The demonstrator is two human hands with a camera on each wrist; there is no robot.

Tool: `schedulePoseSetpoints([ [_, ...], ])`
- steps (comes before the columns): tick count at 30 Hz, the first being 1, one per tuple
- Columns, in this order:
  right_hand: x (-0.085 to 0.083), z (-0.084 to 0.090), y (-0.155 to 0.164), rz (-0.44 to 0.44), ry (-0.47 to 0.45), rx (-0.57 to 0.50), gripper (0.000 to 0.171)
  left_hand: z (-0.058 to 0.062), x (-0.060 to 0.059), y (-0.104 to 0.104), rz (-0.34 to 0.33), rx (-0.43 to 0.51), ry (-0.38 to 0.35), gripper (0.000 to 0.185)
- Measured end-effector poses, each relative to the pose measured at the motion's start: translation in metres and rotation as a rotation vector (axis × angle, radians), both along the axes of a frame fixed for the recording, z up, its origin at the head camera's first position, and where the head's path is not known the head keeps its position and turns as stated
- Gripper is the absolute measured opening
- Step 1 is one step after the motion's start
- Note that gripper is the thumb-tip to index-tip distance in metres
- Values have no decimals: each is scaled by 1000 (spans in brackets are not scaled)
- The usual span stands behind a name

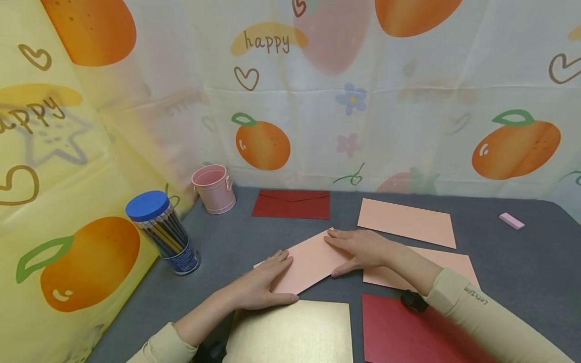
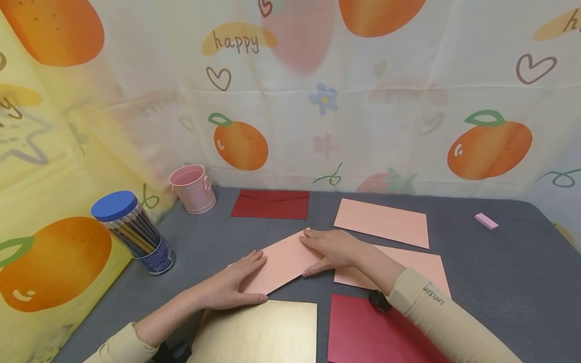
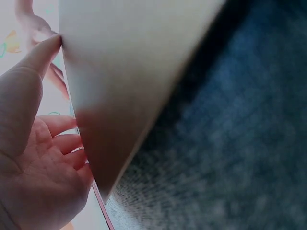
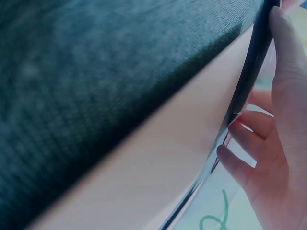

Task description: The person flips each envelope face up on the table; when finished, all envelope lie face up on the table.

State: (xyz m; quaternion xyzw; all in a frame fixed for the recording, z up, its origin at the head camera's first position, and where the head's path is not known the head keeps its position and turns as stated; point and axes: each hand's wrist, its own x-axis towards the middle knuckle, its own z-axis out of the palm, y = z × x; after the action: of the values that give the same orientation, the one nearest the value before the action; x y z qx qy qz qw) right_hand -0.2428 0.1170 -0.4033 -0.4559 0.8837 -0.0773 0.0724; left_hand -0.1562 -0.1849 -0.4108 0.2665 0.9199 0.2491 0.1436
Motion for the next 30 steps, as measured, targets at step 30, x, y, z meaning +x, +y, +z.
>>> schedulePoseSetpoints([
  [30, 0, 7, 2, -11, 68, -63, 77, 7, 7, 2, 33, 54, 153, 67],
])
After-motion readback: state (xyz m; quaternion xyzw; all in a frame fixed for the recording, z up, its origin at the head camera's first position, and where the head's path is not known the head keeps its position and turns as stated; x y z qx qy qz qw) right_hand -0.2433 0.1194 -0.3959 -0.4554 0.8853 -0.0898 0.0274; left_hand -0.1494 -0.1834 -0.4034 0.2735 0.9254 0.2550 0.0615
